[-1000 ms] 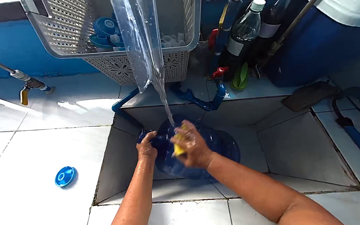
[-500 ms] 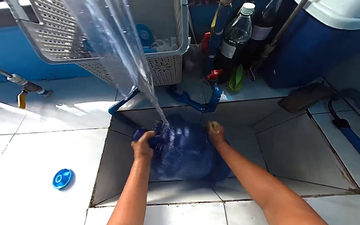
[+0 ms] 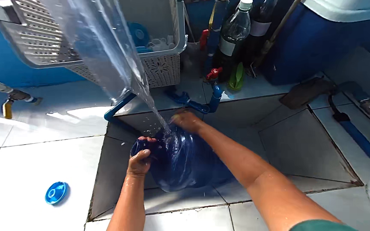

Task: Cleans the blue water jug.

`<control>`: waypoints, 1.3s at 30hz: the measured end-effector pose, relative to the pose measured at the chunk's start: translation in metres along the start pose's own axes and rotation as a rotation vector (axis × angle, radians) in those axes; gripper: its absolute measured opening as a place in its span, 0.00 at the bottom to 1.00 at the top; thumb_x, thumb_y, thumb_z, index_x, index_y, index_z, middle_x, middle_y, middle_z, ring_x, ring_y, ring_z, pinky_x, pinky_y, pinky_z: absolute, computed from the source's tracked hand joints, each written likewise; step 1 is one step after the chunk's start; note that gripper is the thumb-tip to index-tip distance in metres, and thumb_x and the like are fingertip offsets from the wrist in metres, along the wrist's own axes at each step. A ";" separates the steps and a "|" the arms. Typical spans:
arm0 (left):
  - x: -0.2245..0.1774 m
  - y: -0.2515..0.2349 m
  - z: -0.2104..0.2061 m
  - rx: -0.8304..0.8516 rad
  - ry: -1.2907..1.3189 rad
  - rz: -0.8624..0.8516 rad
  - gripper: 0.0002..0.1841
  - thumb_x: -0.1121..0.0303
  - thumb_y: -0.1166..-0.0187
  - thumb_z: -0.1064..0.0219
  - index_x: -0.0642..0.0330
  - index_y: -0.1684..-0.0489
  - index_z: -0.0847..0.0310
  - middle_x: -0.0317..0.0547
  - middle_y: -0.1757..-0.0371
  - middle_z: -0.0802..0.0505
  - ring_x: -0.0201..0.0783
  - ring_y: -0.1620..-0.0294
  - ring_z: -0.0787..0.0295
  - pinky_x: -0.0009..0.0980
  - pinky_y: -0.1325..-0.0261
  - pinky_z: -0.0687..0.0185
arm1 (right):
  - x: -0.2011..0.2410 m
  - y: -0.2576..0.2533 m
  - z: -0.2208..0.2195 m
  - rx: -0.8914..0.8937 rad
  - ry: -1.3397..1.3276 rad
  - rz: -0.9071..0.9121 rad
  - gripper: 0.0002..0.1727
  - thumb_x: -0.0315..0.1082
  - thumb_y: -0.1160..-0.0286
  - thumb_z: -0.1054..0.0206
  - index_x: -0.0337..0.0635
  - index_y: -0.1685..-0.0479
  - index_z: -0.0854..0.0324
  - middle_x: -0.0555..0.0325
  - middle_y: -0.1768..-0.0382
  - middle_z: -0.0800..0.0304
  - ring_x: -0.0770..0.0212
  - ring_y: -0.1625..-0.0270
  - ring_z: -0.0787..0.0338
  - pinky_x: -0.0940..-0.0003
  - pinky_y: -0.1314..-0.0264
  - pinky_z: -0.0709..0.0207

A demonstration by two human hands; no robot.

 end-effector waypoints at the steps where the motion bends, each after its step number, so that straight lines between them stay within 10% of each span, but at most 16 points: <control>1: -0.001 -0.003 0.010 -0.023 -0.009 0.017 0.27 0.60 0.54 0.13 0.53 0.50 0.13 0.43 0.53 0.04 0.40 0.47 0.06 0.39 0.40 0.10 | -0.053 0.008 0.000 -0.110 -0.115 -0.149 0.22 0.36 0.12 0.41 0.23 0.36 0.18 0.28 0.36 0.14 0.37 0.31 0.14 0.41 0.24 0.25; 4: -0.006 -0.013 0.029 -0.652 -0.253 0.040 0.14 0.64 0.16 0.39 0.63 0.43 0.24 0.46 0.57 0.11 0.38 0.56 0.12 0.41 0.50 0.14 | -0.148 0.050 -0.007 0.028 0.067 -0.488 0.27 0.40 0.05 0.54 0.28 0.21 0.28 0.31 0.21 0.26 0.37 0.15 0.29 0.40 0.12 0.39; 6: -0.003 -0.016 0.016 -0.858 -0.363 0.087 0.13 0.71 0.22 0.34 0.68 0.44 0.22 0.50 0.61 0.12 0.40 0.63 0.13 0.41 0.58 0.14 | -0.109 0.047 -0.012 0.083 0.184 -0.381 0.25 0.35 0.06 0.55 0.27 0.23 0.25 0.29 0.23 0.24 0.32 0.15 0.31 0.38 0.12 0.44; 9: 0.007 -0.011 -0.004 -0.455 -0.265 0.000 0.12 0.75 0.41 0.36 0.60 0.58 0.23 0.41 0.66 0.08 0.35 0.62 0.08 0.35 0.56 0.09 | -0.030 0.010 0.004 -0.053 -0.065 -0.035 0.24 0.34 0.05 0.56 0.28 0.30 0.19 0.31 0.29 0.17 0.37 0.20 0.22 0.44 0.13 0.38; 11: 0.017 -0.008 0.013 -0.246 -0.128 0.014 0.16 0.70 0.50 0.29 0.55 0.59 0.18 0.40 0.61 0.04 0.36 0.54 0.06 0.35 0.47 0.09 | -0.056 -0.002 0.006 -0.034 -0.101 -0.007 0.24 0.35 0.05 0.54 0.26 0.32 0.18 0.30 0.31 0.16 0.36 0.23 0.20 0.43 0.15 0.35; 14: 0.016 -0.004 0.039 -0.482 -0.268 0.075 0.07 0.70 0.24 0.47 0.57 0.60 0.22 0.38 0.66 0.07 0.33 0.62 0.07 0.32 0.56 0.10 | -0.185 0.051 0.001 -0.054 0.013 -0.366 0.25 0.40 0.06 0.49 0.25 0.31 0.20 0.25 0.30 0.18 0.30 0.23 0.21 0.34 0.18 0.34; 16: 0.021 0.000 0.041 -0.703 -0.518 0.273 0.15 0.63 0.13 0.41 0.67 0.41 0.22 0.49 0.56 0.09 0.38 0.56 0.11 0.38 0.51 0.14 | -0.217 0.095 0.019 -0.067 -0.192 -0.757 0.28 0.44 0.04 0.53 0.27 0.22 0.28 0.27 0.22 0.26 0.36 0.17 0.28 0.41 0.15 0.38; 20: 0.090 0.021 0.013 -0.487 -0.587 0.763 0.32 0.43 0.08 0.57 0.62 0.23 0.28 0.59 0.33 0.13 0.51 0.34 0.16 0.54 0.32 0.20 | -0.231 0.169 0.066 -0.452 -0.345 -0.955 0.29 0.49 0.11 0.41 0.32 0.26 0.24 0.32 0.31 0.19 0.41 0.30 0.18 0.41 0.27 0.26; 24: 0.177 0.052 -0.031 -0.232 -0.359 0.958 0.41 0.39 0.08 0.76 0.61 0.16 0.35 0.65 0.23 0.21 0.57 0.23 0.25 0.59 0.26 0.27 | -0.188 0.242 0.134 -0.755 -0.172 -0.872 0.30 0.47 0.14 0.36 0.31 0.25 0.27 0.35 0.36 0.17 0.47 0.38 0.16 0.46 0.33 0.23; 29: 0.216 0.074 -0.037 -0.396 -0.348 1.082 0.43 0.38 0.08 0.78 0.67 0.09 0.47 0.71 0.11 0.39 0.62 0.10 0.45 0.63 0.16 0.48 | -0.108 0.257 0.139 -0.882 0.103 -0.671 0.25 0.36 0.13 0.37 0.21 0.30 0.25 0.26 0.36 0.18 0.46 0.33 0.17 0.51 0.25 0.30; 35: 0.144 0.017 0.038 -0.012 -0.949 1.202 0.24 0.60 0.05 0.61 0.70 0.29 0.27 0.63 0.38 0.16 0.50 0.42 0.17 0.47 0.39 0.22 | -0.018 0.215 0.072 -0.831 0.418 -0.262 0.26 0.38 0.17 0.39 0.20 0.35 0.19 0.18 0.37 0.17 0.25 0.32 0.18 0.39 0.25 0.29; 39: 0.045 -0.043 -0.002 0.200 -1.181 0.791 0.30 0.53 0.04 0.55 0.77 0.28 0.25 0.73 0.25 0.20 0.64 0.21 0.26 0.60 0.19 0.37 | 0.062 0.187 0.020 -0.765 0.583 0.118 0.28 0.49 0.24 0.34 0.33 0.40 0.10 0.29 0.46 0.09 0.33 0.45 0.09 0.39 0.41 0.16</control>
Point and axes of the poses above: each hand's wrist, its own y-axis away from the middle knuckle, its own z-axis out of the back of the hand, x = y × z, the point moved 4 cm from there along -y, towards the middle knuckle
